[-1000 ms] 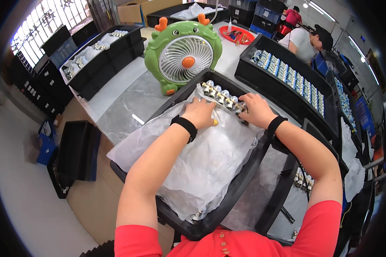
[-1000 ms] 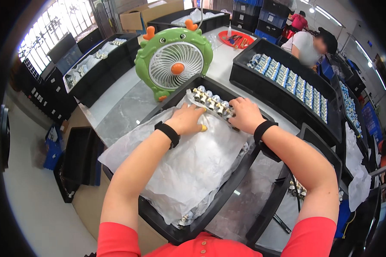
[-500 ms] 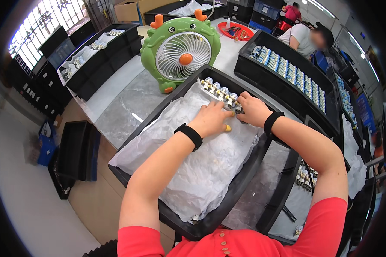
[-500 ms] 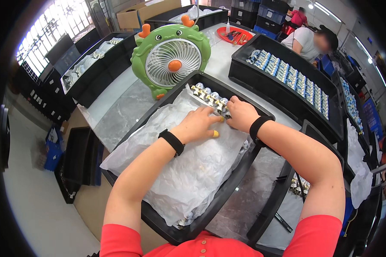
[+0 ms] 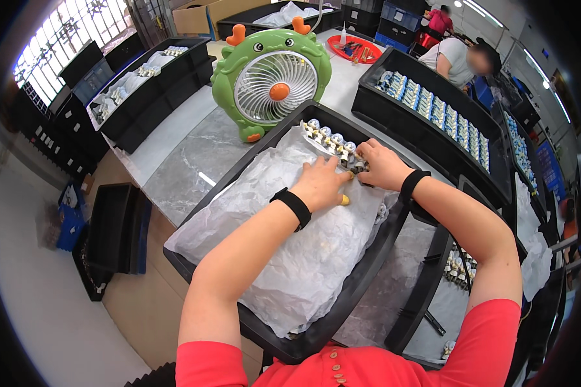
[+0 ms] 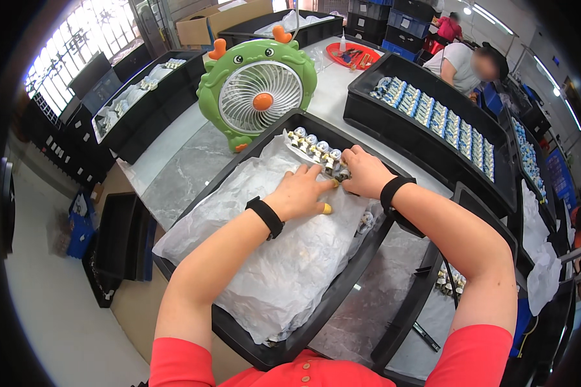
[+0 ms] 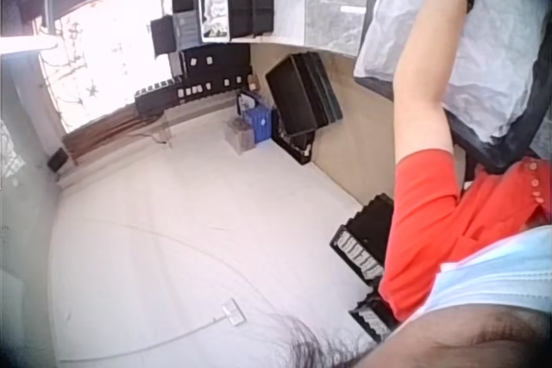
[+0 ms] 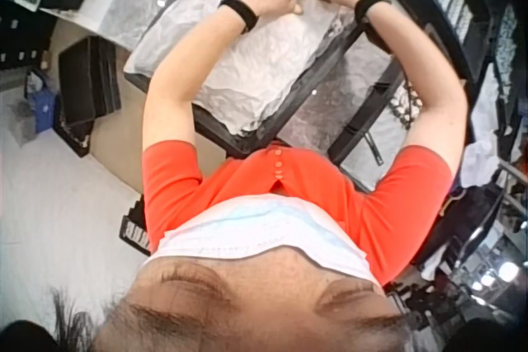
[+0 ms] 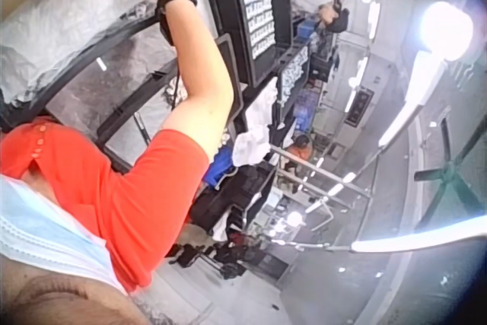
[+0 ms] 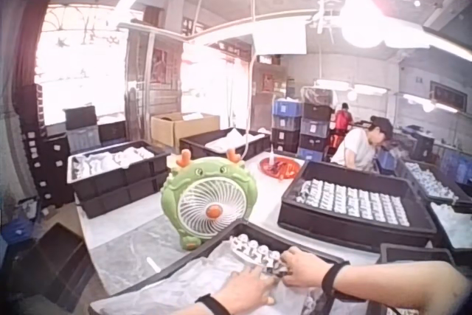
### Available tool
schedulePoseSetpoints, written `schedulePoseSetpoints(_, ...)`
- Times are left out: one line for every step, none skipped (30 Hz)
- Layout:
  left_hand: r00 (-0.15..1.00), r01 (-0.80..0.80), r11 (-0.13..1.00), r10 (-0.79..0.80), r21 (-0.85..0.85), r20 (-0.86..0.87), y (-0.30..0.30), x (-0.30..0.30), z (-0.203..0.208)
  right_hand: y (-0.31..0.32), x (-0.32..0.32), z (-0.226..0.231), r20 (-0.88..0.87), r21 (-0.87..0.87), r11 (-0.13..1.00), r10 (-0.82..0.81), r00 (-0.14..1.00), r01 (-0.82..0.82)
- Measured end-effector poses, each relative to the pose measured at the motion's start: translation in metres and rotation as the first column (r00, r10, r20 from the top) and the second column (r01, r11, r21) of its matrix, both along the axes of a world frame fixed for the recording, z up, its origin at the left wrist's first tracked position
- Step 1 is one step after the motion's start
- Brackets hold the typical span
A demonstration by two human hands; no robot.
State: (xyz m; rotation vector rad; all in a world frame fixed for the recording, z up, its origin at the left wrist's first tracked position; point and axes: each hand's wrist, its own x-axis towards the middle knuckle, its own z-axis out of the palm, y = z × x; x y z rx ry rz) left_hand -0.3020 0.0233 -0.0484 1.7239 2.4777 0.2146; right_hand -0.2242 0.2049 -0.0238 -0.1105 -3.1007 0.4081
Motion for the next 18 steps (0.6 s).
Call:
schedulePoseSetpoints(1.0,-0.005,1.0,0.005,-0.001,-0.001,0.0,0.0,-0.001,-0.001,0.0,0.001,0.003,-0.003,1.0,-0.004,1.0,0.004)
schedulePoseSetpoints(1.0,-0.01,1.0,0.01,-0.003,-0.002,0.0,0.001,-0.002,-0.001,0.0,0.001,0.006,-0.006,1.0,-0.008,1.0,0.008)
schedulePoseSetpoints(1.0,-0.011,1.0,0.011,-0.002,-0.003,0.0,0.002,-0.002,-0.001,0.0,0.001,-0.004,-0.003,1.0,0.0,1.0,0.0)
schedulePoseSetpoints(1.0,-0.013,1.0,0.013,-0.002,-0.004,0.001,0.003,-0.002,-0.001,0.0,0.001,-0.015,0.0,1.0,0.008,1.0,-0.008)
schedulePoseSetpoints(1.0,-0.012,1.0,0.012,0.0,-0.006,0.003,0.004,-0.001,0.0,0.001,0.001,-0.027,0.004,1.0,0.013,1.0,-0.013)
schedulePoseSetpoints(1.0,-0.005,1.0,0.005,-0.009,0.015,0.003,0.003,0.0,0.001,0.001,-0.001,-0.03,-0.003,1.0,0.013,0.999,-0.013)
schedulePoseSetpoints(0.999,0.002,1.0,-0.001,-0.018,0.036,0.003,0.002,0.0,0.001,0.003,-0.006,-0.033,-0.011,1.0,0.012,0.999,-0.013)
schedulePoseSetpoints(0.998,0.006,1.0,-0.004,-0.026,0.055,0.002,0.0,0.0,-0.002,0.003,-0.007,-0.038,-0.018,1.0,0.015,0.999,-0.016)
schedulePoseSetpoints(0.996,0.01,1.0,-0.008,-0.011,0.093,0.001,-0.003,-0.001,-0.005,0.005,-0.004,-0.008,-0.022,1.0,-0.002,1.0,0.002)
schedulePoseSetpoints(0.991,0.013,1.0,-0.013,0.004,0.132,0.001,-0.006,-0.002,-0.005,0.007,-0.001,-0.028,-0.026,1.0,0.005,1.0,-0.006)
schedulePoseSetpoints(0.985,0.018,1.0,-0.02,0.018,0.173,0.001,-0.006,-0.002,-0.005,0.01,0.0,-0.044,-0.031,0.999,0.01,0.999,-0.011)
schedulePoseSetpoints(0.987,0.019,1.0,-0.02,0.01,0.159,0.001,-0.005,-0.001,-0.004,0.011,0.0,-0.06,-0.037,0.999,0.015,0.998,-0.017)
schedulePoseSetpoints(0.989,0.021,1.0,-0.021,0.002,0.146,0.0,-0.003,0.001,-0.004,0.012,0.001,-0.07,-0.034,0.999,0.01,0.998,-0.012)
schedulePoseSetpoints(0.991,0.021,1.0,-0.02,-0.006,0.133,0.0,-0.001,0.004,-0.004,0.014,0.003,-0.079,-0.031,0.999,0.005,0.997,-0.008)
schedulePoseSetpoints(0.993,0.01,1.0,-0.009,-0.014,0.116,0.0,0.001,0.003,-0.004,0.015,0.004,-0.089,-0.028,1.0,0.0,0.996,-0.003)
schedulePoseSetpoints(0.995,0.0,1.0,0.002,-0.021,0.099,0.001,0.002,0.0,-0.004,0.017,0.005,-0.086,-0.044,0.999,-0.007,0.996,0.003)
schedulePoseSetpoints(0.997,-0.01,1.0,0.012,-0.028,0.08,0.002,0.003,0.0,-0.004,0.019,0.004,-0.086,-0.059,0.998,-0.015,0.996,0.01)
schedulePoseSetpoints(0.994,-0.005,1.0,0.007,-0.02,0.111,0.003,0.003,0.002,-0.004,0.021,0.005,-0.085,-0.073,0.997,-0.024,0.996,0.018)
